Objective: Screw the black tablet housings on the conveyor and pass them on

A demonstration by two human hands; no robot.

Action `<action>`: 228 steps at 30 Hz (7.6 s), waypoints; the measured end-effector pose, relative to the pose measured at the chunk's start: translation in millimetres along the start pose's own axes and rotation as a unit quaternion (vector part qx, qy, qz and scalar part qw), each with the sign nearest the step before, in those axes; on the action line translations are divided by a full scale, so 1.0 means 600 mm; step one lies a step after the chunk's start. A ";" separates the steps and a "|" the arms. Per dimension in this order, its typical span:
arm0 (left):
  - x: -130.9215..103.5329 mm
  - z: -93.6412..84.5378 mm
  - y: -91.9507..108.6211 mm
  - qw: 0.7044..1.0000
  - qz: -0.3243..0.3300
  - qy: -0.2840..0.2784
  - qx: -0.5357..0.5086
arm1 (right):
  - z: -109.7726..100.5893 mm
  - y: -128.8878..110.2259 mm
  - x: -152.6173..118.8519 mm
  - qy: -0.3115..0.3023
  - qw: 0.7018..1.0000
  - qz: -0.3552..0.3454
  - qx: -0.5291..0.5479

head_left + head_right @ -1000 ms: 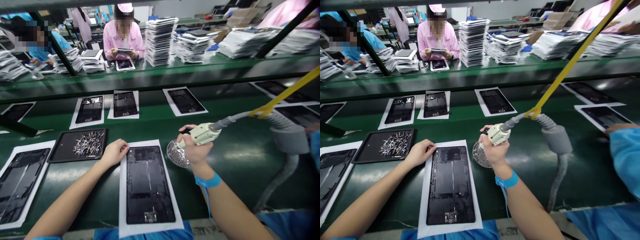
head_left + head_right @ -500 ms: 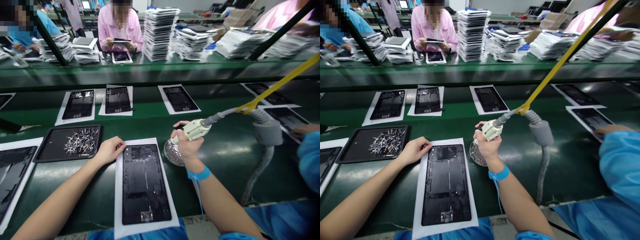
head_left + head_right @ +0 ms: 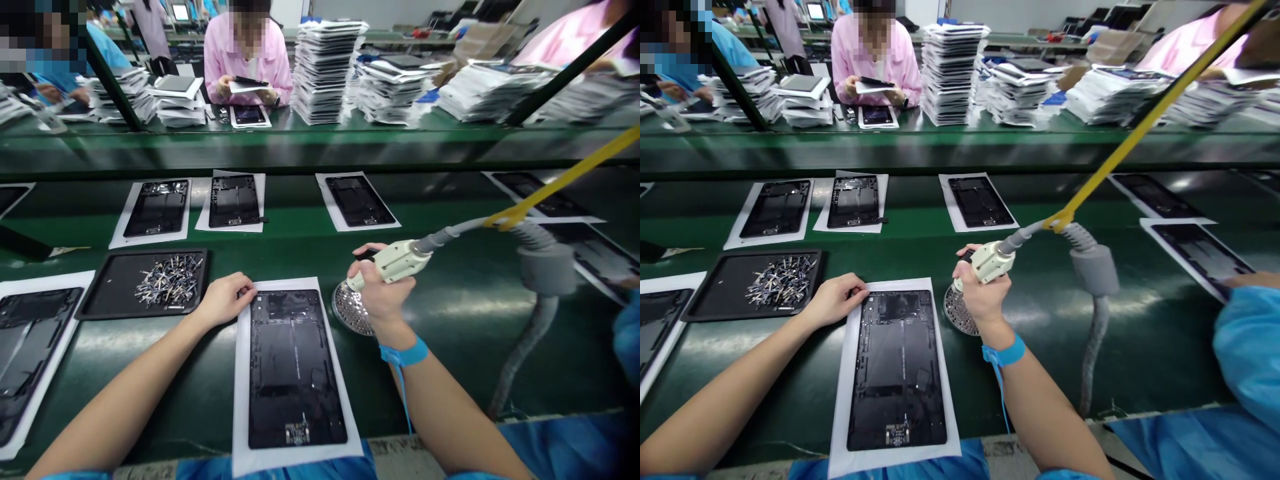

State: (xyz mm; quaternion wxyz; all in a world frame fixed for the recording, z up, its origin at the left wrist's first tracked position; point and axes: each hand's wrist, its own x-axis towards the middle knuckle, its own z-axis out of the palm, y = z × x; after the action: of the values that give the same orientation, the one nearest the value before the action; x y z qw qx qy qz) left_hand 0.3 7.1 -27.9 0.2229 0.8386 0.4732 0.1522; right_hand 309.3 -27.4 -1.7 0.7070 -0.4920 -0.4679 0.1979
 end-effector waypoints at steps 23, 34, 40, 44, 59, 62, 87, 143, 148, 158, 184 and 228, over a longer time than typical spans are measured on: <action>0.006 0.005 0.007 0.999 -0.020 -0.028 0.024 | 0.233 -0.008 -0.110 -0.233 0.960 0.064 0.143; 0.006 0.004 0.005 0.998 -0.043 -0.037 0.029 | 0.241 -0.001 -0.124 -0.237 0.960 0.064 0.131; -0.003 -0.006 0.003 0.999 -0.004 -0.040 0.012 | 0.169 -0.038 -0.071 -0.178 0.963 0.084 0.183; 0.009 0.005 0.027 0.997 0.001 0.021 0.080 | 0.064 -0.045 -0.022 -0.086 0.986 0.016 0.145; 0.183 0.038 0.053 0.996 0.045 -0.022 0.070 | -0.007 -0.002 0.002 -0.028 0.998 0.023 0.050; 0.193 0.048 0.045 0.996 0.066 -0.007 0.064 | -0.011 -0.001 -0.003 -0.031 0.998 0.016 0.049; 0.190 0.054 0.050 0.996 0.061 -0.006 0.058 | -0.005 -0.001 -0.022 -0.068 0.995 0.028 0.070; 0.044 -0.084 0.044 0.952 -0.229 0.118 0.164 | -0.016 -0.055 -0.063 -0.098 0.978 0.103 0.153; 0.159 -0.170 -0.060 0.916 -0.290 0.211 0.182 | -0.019 -0.044 -0.061 -0.095 0.983 0.103 0.120; 0.174 -0.236 -0.223 0.901 -0.290 0.068 0.317 | -0.025 -0.038 -0.044 -0.103 0.987 0.102 0.062; 0.055 -0.316 -0.330 0.867 -0.151 -0.176 0.441 | -0.025 -0.036 -0.039 -0.106 0.987 0.121 0.015; -0.166 0.042 0.214 0.960 0.171 -0.205 0.082 | -0.005 -0.055 -0.036 -0.047 0.991 0.073 0.101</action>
State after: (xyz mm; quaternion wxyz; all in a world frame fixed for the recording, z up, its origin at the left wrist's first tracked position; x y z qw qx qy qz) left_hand 54.8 -142.8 12.6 0.2165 0.9355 0.2779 -0.0261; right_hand 295.3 -59.2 17.0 0.7141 -0.4410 -0.4409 0.3182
